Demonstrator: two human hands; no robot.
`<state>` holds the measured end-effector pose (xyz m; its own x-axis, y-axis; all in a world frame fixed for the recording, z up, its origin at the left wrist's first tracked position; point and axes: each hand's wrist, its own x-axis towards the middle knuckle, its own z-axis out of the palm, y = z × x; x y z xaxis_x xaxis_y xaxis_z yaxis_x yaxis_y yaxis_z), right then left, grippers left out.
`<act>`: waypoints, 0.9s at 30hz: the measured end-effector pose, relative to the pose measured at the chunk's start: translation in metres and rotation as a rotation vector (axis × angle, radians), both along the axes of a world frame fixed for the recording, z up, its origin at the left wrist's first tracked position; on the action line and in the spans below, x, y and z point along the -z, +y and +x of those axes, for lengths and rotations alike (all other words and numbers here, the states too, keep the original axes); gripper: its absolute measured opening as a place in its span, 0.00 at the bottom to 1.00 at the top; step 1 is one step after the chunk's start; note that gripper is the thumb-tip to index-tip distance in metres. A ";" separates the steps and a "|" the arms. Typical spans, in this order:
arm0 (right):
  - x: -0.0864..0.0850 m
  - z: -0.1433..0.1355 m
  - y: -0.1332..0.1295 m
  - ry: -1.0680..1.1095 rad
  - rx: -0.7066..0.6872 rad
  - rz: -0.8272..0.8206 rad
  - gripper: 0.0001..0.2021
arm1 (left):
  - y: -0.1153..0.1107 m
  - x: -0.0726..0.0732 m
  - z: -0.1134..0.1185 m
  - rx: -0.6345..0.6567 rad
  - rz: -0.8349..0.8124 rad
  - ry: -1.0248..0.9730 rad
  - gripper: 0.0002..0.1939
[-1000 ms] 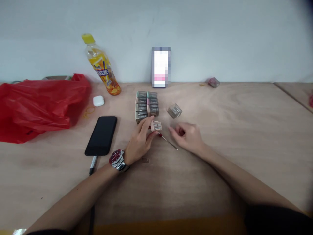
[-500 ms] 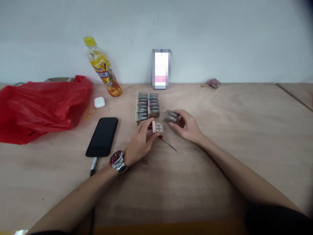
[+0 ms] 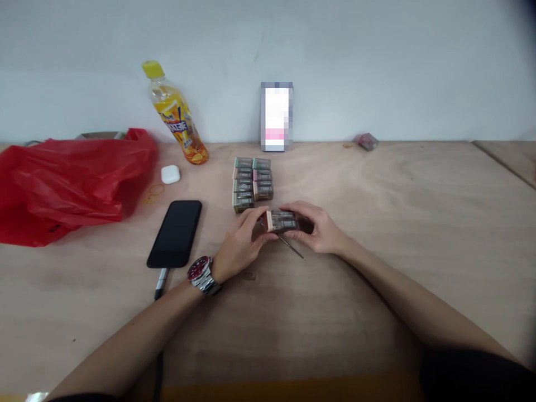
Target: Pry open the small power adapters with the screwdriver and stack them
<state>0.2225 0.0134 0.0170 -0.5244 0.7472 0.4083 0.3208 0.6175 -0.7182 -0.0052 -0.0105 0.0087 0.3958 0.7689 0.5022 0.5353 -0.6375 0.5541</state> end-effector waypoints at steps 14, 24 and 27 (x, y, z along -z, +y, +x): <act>0.005 -0.005 -0.004 0.014 -0.017 0.078 0.23 | 0.001 0.002 -0.001 0.077 0.026 -0.005 0.25; 0.003 -0.003 0.007 -0.006 0.173 0.077 0.22 | -0.002 0.001 0.003 -0.066 0.090 -0.004 0.34; 0.006 -0.003 0.013 -0.013 0.226 0.049 0.21 | -0.003 -0.001 0.003 -0.154 0.118 -0.046 0.25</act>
